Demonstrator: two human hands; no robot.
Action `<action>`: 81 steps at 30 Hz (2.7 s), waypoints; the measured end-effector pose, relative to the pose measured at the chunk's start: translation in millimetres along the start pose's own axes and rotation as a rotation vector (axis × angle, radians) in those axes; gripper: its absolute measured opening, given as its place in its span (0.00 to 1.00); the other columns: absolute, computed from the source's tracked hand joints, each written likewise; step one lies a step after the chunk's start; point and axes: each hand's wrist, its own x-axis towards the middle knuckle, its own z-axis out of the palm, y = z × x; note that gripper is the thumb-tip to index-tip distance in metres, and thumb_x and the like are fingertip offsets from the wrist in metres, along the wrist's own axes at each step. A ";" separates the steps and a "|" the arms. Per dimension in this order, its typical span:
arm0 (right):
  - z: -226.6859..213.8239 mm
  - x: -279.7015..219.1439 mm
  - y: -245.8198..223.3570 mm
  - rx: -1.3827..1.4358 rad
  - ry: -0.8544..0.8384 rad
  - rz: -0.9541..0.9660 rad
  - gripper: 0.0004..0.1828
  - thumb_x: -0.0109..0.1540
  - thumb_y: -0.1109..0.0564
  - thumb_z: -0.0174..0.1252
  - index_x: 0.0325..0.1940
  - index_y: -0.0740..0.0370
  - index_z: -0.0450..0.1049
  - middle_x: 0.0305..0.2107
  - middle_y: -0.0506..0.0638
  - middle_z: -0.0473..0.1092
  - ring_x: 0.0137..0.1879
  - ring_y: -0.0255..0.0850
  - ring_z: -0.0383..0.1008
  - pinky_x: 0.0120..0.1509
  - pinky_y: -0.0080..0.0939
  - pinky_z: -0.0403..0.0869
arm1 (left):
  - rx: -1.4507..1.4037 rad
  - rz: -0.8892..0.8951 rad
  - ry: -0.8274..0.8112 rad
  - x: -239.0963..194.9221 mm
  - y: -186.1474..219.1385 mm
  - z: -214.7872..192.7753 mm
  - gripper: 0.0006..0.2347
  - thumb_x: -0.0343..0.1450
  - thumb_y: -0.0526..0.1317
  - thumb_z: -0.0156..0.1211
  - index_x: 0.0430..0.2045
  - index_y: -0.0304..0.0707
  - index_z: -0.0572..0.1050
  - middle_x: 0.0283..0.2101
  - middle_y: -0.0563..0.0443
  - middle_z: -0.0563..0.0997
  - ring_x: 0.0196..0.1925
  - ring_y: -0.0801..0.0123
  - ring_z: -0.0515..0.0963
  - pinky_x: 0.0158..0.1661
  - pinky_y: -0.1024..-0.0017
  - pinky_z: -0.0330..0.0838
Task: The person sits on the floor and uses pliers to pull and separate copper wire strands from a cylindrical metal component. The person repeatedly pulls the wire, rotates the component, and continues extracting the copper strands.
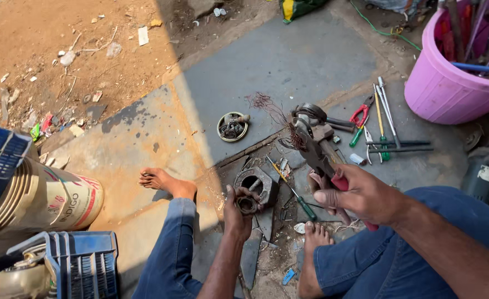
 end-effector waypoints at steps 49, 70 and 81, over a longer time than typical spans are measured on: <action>12.0 -5.0 63.9 0.775 -0.361 0.162 0.22 0.62 0.49 0.64 0.43 0.72 0.66 0.24 0.60 0.70 0.29 0.48 0.76 0.37 0.52 0.78 | 1.009 0.835 -0.406 -24.5 54.3 103.1 0.19 0.61 0.41 0.75 0.43 0.37 0.77 0.39 0.46 0.84 0.40 0.61 0.86 0.42 0.65 0.81; 2.8 -4.3 53.1 0.544 -0.185 0.218 0.21 0.61 0.50 0.61 0.44 0.73 0.70 0.27 0.60 0.74 0.31 0.46 0.76 0.42 0.51 0.77 | 0.404 0.115 -0.091 41.7 22.5 42.7 0.32 0.69 0.55 0.59 0.66 0.36 0.65 0.66 0.41 0.72 0.67 0.57 0.71 0.62 0.56 0.67; 3.8 -10.4 61.3 0.747 -0.305 0.194 0.22 0.62 0.51 0.63 0.46 0.75 0.69 0.28 0.65 0.74 0.31 0.53 0.80 0.37 0.52 0.80 | 0.382 0.394 -0.808 -36.2 80.6 121.4 0.22 0.77 0.48 0.59 0.63 0.34 0.72 0.68 0.47 0.74 0.73 0.64 0.69 0.72 0.61 0.59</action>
